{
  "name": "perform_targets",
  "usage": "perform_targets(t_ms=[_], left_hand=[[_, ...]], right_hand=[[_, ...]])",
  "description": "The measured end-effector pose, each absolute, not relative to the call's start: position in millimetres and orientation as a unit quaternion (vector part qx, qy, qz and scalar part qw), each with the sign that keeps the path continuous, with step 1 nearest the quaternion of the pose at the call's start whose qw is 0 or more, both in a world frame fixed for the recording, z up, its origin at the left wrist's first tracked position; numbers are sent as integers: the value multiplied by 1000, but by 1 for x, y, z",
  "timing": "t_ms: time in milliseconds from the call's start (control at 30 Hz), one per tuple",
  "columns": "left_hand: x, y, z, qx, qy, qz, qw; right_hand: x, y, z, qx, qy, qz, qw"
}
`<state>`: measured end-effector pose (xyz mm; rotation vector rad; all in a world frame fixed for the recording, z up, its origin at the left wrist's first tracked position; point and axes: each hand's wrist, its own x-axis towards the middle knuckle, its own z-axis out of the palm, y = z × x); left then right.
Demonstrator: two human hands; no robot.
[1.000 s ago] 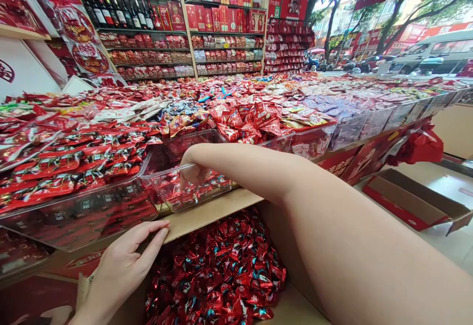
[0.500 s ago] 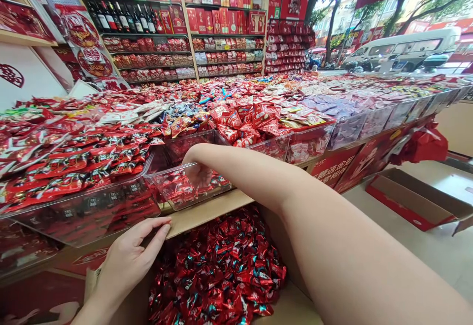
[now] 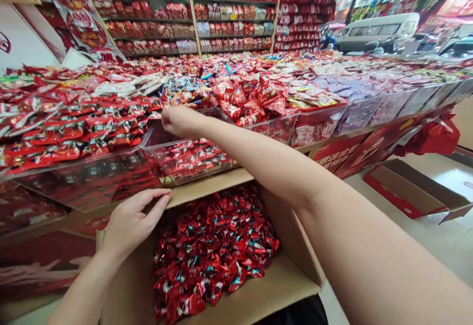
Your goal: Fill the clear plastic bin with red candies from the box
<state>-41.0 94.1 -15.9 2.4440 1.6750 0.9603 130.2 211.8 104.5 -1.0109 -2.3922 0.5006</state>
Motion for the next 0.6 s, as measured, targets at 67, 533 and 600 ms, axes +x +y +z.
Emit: perform_targets(t_ms=[67,533,600], left_hand=[[-41,93,-18,778,543,316,34],[-32,53,-39,725,492,466,124],[-30,38,-54,708,502,466,171]], right_hand=[[139,184,107,-332,-875,185,299],[210,96,-145,-525,-835,149,-63],[206,95,-142,-527,-832,159,-64]])
